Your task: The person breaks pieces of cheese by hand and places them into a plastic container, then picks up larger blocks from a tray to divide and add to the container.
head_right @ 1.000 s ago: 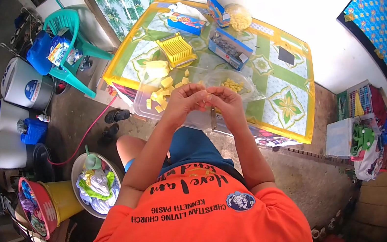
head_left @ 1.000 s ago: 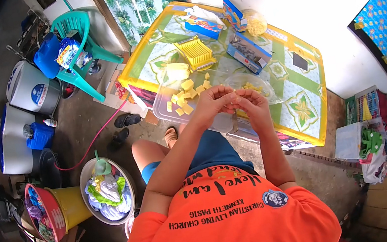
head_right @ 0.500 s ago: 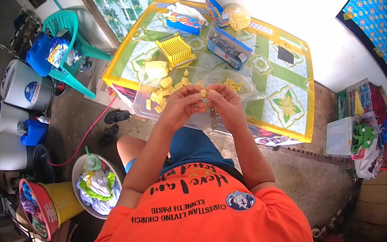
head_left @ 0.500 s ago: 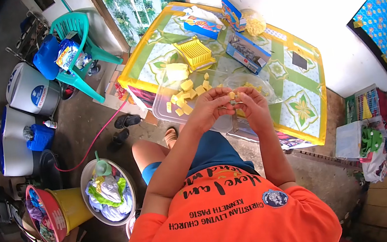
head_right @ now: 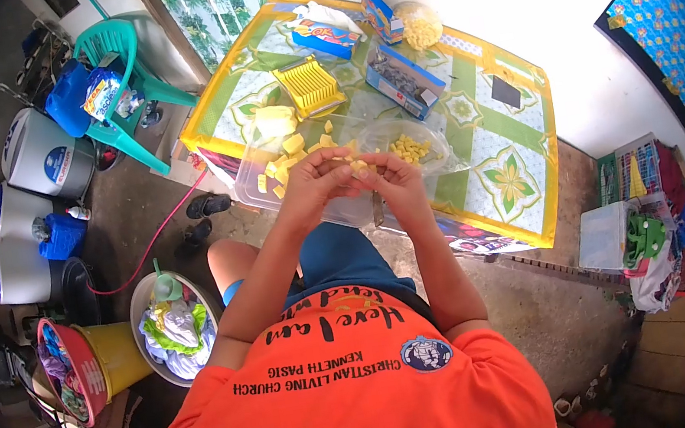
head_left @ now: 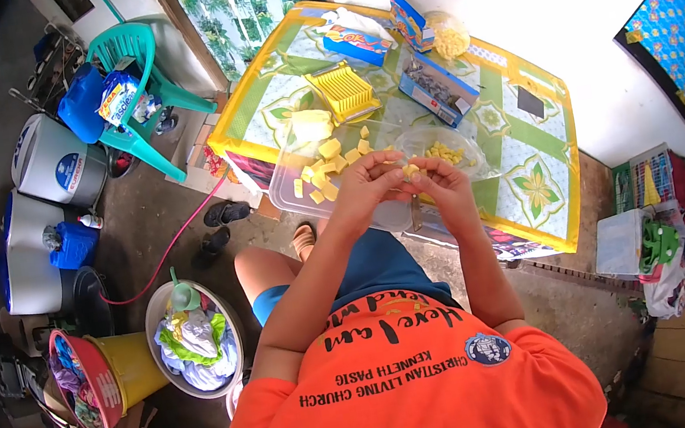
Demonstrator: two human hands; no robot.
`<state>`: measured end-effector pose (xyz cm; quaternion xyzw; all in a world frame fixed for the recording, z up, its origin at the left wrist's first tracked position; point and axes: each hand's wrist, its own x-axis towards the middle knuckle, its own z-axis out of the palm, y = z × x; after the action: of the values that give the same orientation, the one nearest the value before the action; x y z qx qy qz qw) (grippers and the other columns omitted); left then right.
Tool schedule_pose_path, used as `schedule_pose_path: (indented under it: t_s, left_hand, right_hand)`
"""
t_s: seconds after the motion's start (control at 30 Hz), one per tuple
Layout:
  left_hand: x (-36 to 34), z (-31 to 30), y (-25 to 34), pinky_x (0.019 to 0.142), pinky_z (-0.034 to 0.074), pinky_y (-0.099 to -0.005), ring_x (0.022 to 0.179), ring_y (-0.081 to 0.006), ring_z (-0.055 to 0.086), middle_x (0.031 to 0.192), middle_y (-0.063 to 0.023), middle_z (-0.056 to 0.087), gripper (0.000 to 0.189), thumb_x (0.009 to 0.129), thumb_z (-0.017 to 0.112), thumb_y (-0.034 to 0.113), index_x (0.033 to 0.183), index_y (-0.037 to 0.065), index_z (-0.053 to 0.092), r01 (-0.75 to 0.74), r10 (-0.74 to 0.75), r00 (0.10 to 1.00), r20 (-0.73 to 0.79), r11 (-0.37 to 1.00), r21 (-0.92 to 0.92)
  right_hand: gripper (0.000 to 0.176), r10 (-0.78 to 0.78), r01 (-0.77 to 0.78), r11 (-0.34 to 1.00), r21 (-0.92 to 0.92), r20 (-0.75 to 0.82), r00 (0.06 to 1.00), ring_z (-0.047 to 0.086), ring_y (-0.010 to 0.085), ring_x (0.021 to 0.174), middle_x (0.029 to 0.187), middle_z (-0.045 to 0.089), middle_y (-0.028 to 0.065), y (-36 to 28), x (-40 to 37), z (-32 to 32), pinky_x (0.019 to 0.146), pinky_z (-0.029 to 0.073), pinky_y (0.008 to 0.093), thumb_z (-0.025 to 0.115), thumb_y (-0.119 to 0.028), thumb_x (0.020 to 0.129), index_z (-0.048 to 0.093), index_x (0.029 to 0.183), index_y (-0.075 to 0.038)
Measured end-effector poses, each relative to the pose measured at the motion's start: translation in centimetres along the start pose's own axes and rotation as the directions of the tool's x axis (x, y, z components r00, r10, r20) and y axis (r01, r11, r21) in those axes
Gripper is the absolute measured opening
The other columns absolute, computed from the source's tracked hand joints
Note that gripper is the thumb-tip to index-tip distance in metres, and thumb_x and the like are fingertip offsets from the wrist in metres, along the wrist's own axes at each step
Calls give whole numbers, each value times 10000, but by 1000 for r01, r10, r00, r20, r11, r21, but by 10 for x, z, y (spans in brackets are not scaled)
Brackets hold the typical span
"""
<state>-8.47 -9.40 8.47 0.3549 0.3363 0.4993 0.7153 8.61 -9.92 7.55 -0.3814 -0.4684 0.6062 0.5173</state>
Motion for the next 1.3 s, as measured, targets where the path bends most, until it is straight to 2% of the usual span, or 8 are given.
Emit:
schedule_pose_path:
  t_s: [0.07, 0.17, 0.27, 0.57, 0.77, 0.97, 1.17, 1.3]
  left_hand:
    - [2, -4, -1, 665, 579, -295, 740, -185, 666, 897, -105, 652, 277, 857, 625, 41, 1126, 7, 568, -5, 4, 1000, -26, 1000, -11]
    - [2, -8, -2, 645, 574, -294, 724, -183, 665, 878, -96, 650, 245, 851, 631, 36, 1090, 10, 582, -6, 4, 999, -40, 999, -47]
    - [-1, -7, 0, 632, 571, -295, 718, -181, 663, 869, -91, 649, 225, 847, 636, 37, 1065, 14, 586, -14, 11, 998, -56, 998, -55]
    - [-1, -9, -2, 635, 569, -287, 709, -166, 656, 872, -78, 649, 223, 843, 652, 55, 1053, 12, 591, -22, 17, 998, -63, 997, -73]
    - [-5, -3, 3, 638, 558, -255, 698, -127, 638, 850, -66, 639, 208, 860, 650, 101, 1035, 3, 592, -64, 64, 997, -36, 998, 0]
    - [-4, -5, 2, 625, 551, -274, 696, -137, 632, 853, -71, 642, 239, 845, 667, 87, 1054, -1, 590, -12, 11, 999, -36, 999, -44]
    - [-3, -8, 1, 581, 537, -263, 644, -122, 605, 829, -69, 637, 224, 841, 672, 91, 1027, -11, 603, -6, 5, 999, 38, 1000, 27]
    - [-4, -8, 2, 570, 533, -257, 639, -114, 603, 821, -60, 634, 217, 845, 667, 93, 1024, -14, 608, 3, -5, 999, 49, 999, 50]
  right_hand:
    - [301, 15, -16, 999, -38, -8, 1000, 583, 76, 760, 859, 633, 23, 4, 0, -4, 711, 475, 214, 634, -76, 872, 588, 1155, 15]
    - [332, 97, -91, 980, 178, -24, 995, 576, 79, 737, 863, 622, 16, -1, -1, -2, 701, 468, 214, 634, -77, 869, 578, 1186, 6]
    - [313, 110, -94, 958, 272, -45, 993, 577, 89, 731, 886, 618, 21, -9, -2, 6, 682, 464, 215, 633, -85, 870, 582, 1166, 3]
    - [248, 101, -99, 982, 162, -3, 995, 579, 95, 703, 883, 622, 29, -4, -1, 5, 648, 475, 228, 665, -102, 851, 597, 1066, 0]
    - [249, 63, -63, 998, 17, -2, 998, 584, 95, 694, 833, 635, 42, 1, 0, 3, 624, 477, 221, 677, -98, 842, 608, 1052, 17]
    - [243, 64, -64, 998, 26, 5, 998, 585, 85, 694, 839, 646, 45, -4, -1, 8, 626, 476, 211, 673, -93, 843, 615, 1046, 27]
    - [240, 113, -114, 993, 8, 55, 992, 584, 78, 701, 820, 645, 39, -1, -2, 2, 634, 480, 208, 674, -116, 845, 638, 1032, 31]
    - [253, 160, -167, 981, 96, 76, 984, 581, 77, 693, 831, 646, 34, -1, -2, 0, 635, 482, 204, 675, -136, 848, 640, 1036, 31]
